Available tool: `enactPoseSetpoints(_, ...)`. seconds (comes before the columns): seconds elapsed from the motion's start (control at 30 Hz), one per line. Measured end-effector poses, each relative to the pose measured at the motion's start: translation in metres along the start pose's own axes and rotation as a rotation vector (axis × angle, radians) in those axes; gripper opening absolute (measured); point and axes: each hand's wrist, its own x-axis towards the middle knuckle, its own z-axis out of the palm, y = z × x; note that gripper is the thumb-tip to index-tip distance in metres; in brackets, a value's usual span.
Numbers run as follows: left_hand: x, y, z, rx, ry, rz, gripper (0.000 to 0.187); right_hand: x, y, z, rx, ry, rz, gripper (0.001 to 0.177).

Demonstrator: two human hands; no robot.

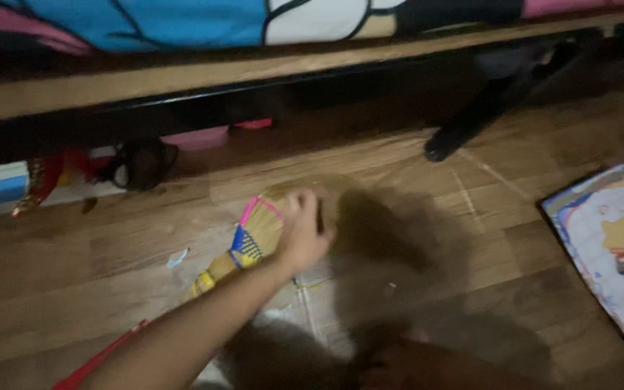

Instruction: The person picks up toys, a puzzle board, and a power cord from the floor, placing some in a pink bin and others in a cardboard box, then sweeps the floor with a small broom and gathers a long yellow cable.

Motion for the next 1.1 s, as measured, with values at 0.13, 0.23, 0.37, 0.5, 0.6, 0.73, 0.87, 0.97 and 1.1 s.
enactPoseSetpoints(0.13,-0.041,0.031,0.016,-0.029,-0.317,0.292,0.052,-0.045,0.045,-0.006,-0.019,-0.039,0.038,0.075)
enactPoseSetpoints(0.23,-0.053,0.044,0.024,-0.091,-0.594,0.203,0.046,-0.063,0.07,-0.013,-0.031,-0.063,0.043,0.073)
enactPoseSetpoints(0.37,-0.022,0.056,0.017,-0.478,-0.966,-0.214,0.066,-0.055,0.051,-0.045,-0.109,-0.081,0.032,0.072)
enactPoseSetpoints(0.5,0.03,0.067,0.014,-0.482,-0.804,0.19,0.064,-0.009,-0.025,-0.072,-0.489,0.161,-0.144,0.076)
enactPoseSetpoints(0.6,0.087,0.065,-0.007,-0.022,-0.191,0.388,0.068,0.037,-0.075,-0.079,-0.825,0.551,-0.765,0.073)
enactPoseSetpoints(0.73,0.156,0.044,-0.024,0.354,-0.26,0.023,0.043,0.065,-0.107,-0.057,-0.214,0.409,-0.419,0.092)
enactPoseSetpoints(0.87,0.196,0.015,-0.021,0.463,-0.288,-0.058,0.047,0.058,-0.1,-0.04,-0.406,0.47,-0.209,0.086)
enactPoseSetpoints(0.97,0.209,0.01,-0.021,0.511,-0.306,-0.069,0.05,0.057,-0.089,-0.041,-0.313,0.446,-0.207,0.085)
enactPoseSetpoints(1.1,0.193,0.014,-0.042,0.553,-0.345,-0.068,0.055,0.065,-0.062,-0.037,-0.212,0.439,-0.118,0.087)
